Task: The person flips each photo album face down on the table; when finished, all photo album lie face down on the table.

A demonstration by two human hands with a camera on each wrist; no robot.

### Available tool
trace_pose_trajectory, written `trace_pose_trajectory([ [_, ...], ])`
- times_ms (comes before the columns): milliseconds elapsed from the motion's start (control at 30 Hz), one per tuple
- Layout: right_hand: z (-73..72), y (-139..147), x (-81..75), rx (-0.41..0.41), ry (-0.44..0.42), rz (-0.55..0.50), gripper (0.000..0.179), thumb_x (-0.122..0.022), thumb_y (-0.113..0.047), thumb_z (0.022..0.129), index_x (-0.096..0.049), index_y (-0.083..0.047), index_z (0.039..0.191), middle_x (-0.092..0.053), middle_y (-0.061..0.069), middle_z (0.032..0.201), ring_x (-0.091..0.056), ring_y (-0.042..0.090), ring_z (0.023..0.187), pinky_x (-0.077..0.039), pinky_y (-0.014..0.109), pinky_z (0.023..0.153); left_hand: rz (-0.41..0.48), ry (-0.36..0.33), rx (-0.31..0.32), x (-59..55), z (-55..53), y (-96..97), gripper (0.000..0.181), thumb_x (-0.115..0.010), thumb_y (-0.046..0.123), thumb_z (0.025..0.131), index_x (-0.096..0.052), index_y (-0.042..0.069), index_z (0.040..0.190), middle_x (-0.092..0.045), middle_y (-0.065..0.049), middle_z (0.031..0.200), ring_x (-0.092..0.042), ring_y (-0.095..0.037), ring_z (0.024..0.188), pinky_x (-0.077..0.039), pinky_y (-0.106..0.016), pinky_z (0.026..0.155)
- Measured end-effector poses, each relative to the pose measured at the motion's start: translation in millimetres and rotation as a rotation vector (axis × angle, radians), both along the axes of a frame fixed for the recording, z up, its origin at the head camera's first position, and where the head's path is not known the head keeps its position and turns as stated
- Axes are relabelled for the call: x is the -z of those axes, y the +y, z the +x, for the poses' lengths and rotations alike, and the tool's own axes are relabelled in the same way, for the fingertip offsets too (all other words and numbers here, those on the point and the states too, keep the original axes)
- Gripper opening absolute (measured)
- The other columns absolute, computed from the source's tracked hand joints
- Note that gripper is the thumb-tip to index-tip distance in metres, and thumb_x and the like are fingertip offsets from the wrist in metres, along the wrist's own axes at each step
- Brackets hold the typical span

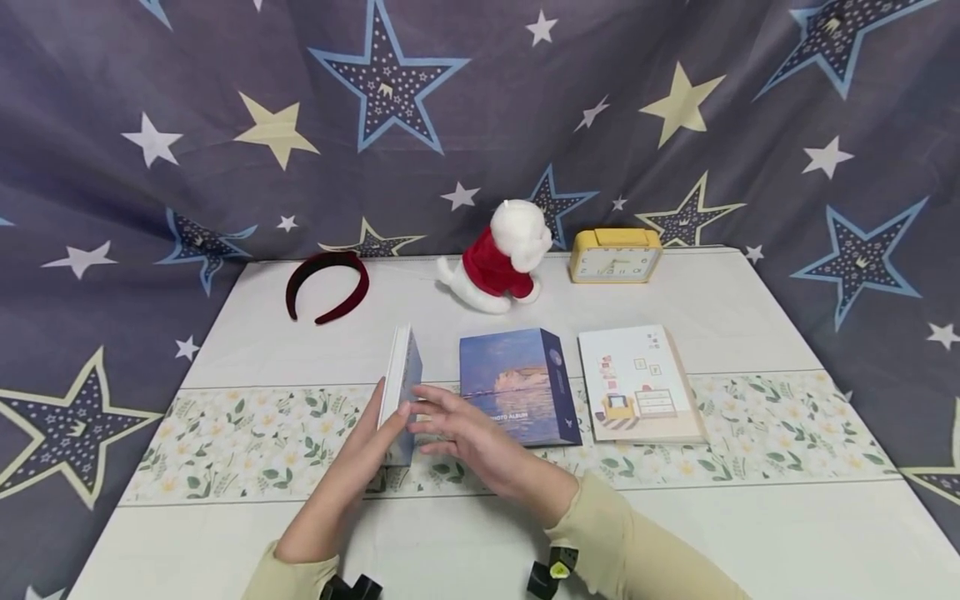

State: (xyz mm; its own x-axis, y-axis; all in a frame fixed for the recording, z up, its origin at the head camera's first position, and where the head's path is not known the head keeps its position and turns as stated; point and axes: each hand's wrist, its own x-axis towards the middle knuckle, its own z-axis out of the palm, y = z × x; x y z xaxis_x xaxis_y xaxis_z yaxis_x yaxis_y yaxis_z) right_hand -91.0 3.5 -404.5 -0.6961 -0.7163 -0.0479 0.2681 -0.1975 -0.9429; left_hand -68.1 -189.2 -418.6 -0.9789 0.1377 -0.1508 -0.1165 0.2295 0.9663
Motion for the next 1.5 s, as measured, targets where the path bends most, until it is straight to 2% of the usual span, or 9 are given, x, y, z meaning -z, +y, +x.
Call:
trace_pose_trajectory([
  [100, -0.7, -2.8, 1.4, 0.008, 0.009, 0.016, 0.061, -0.044, -0.023, 0.097, -0.026, -0.008, 0.153, -0.040, 0.014, 0.147, -0.037, 0.040, 0.134, -0.036, 0.050, 0.106, 0.049, 0.005, -0.001, 0.0, 0.1, -0.3, 0.071, -0.043, 0.038, 0.103, -0.002, 0.021, 0.158, -0.003, -0.016, 0.162, -0.007, -0.043, 0.145, -0.013, -0.069, 0.107],
  [200, -1.9, -4.5, 4.2, 0.016, 0.013, 0.048, 0.062, -0.048, -0.025, 0.097, -0.029, -0.008, 0.153, -0.038, 0.011, 0.150, -0.039, 0.036, 0.135, -0.036, 0.050, 0.107, 0.064, 0.010, -0.004, -1.1, -0.1, -0.4, 0.070, -0.043, 0.036, 0.103, -0.003, 0.022, 0.158, -0.004, -0.016, 0.162, -0.008, -0.043, 0.145, -0.014, -0.068, 0.107],
  [433, 0.1, -6.4, 14.4, 0.012, 0.083, 0.208, 0.055, -0.055, -0.026, 0.098, -0.039, -0.018, 0.150, -0.038, 0.002, 0.153, -0.041, 0.029, 0.135, -0.039, 0.039, 0.105, 0.118, -0.003, -0.018, -2.6, -0.7, 1.2, 0.068, -0.044, 0.033, 0.102, -0.006, 0.022, 0.158, -0.010, -0.017, 0.161, -0.014, -0.044, 0.144, -0.013, -0.070, 0.107],
  [633, 3.5, -8.8, 21.1, 0.013, 0.133, 0.313, 0.061, -0.059, -0.021, 0.098, -0.033, -0.018, 0.153, -0.032, 0.010, 0.156, -0.038, 0.032, 0.138, -0.039, 0.044, 0.106, 0.177, -0.038, -0.066, -3.0, 0.1, 1.6, 0.069, -0.042, 0.026, 0.101, -0.005, 0.015, 0.158, -0.014, -0.023, 0.158, -0.020, -0.051, 0.140, -0.017, -0.071, 0.103],
  [767, 3.4, -10.6, 22.6, 0.031, 0.171, 0.367, 0.068, -0.061, -0.024, 0.097, -0.027, -0.017, 0.155, -0.029, 0.011, 0.157, -0.038, 0.033, 0.138, -0.037, 0.044, 0.107, 0.224, -0.035, -0.101, -6.9, -0.3, -2.3, 0.066, -0.042, 0.019, 0.101, -0.009, 0.011, 0.158, -0.019, -0.024, 0.156, -0.027, -0.050, 0.137, -0.023, -0.069, 0.104],
  [933, 2.3, -11.0, 23.5, 0.049, 0.185, 0.390, 0.073, -0.062, -0.024, 0.096, -0.022, -0.016, 0.156, -0.025, 0.010, 0.159, -0.039, 0.035, 0.137, -0.037, 0.043, 0.107, 0.246, -0.039, -0.100, -13.6, -0.9, -10.9, 0.064, -0.042, 0.013, 0.101, -0.012, 0.012, 0.157, -0.026, -0.023, 0.153, -0.035, -0.047, 0.134, -0.032, -0.064, 0.103],
  [1100, 1.3, -10.7, 24.7, 0.052, 0.172, 0.370, 0.077, -0.062, -0.021, 0.096, -0.015, -0.015, 0.158, -0.018, 0.013, 0.160, -0.036, 0.036, 0.138, -0.039, 0.041, 0.106, 0.247, -0.048, -0.118, -17.1, -1.2, -17.4, 0.062, -0.039, 0.008, 0.102, -0.011, 0.010, 0.157, -0.033, -0.020, 0.151, -0.043, -0.039, 0.130, -0.044, -0.040, 0.099],
  [1200, 0.3, -11.1, 26.6, 0.058, 0.165, 0.345, 0.083, -0.062, -0.017, 0.096, -0.007, -0.013, 0.158, -0.013, 0.018, 0.160, -0.035, 0.037, 0.138, -0.041, 0.039, 0.104, 0.253, -0.052, -0.130, -16.8, -1.4, -20.6, 0.062, -0.038, 0.005, 0.101, -0.011, 0.009, 0.157, -0.035, -0.020, 0.150, -0.045, -0.036, 0.128, -0.047, -0.029, 0.094],
  [1500, -3.6, -10.6, 29.3, 0.075, 0.102, 0.335, 0.092, -0.063, -0.004, 0.092, 0.001, -0.010, 0.157, -0.012, 0.018, 0.161, -0.040, 0.034, 0.136, -0.045, 0.031, 0.099, 0.315, 0.012, -0.059, -10.8, -4.7, -30.9, 0.064, -0.033, 0.001, 0.102, -0.006, 0.014, 0.158, -0.027, -0.021, 0.155, -0.047, -0.032, 0.128, -0.049, -0.034, 0.092],
])
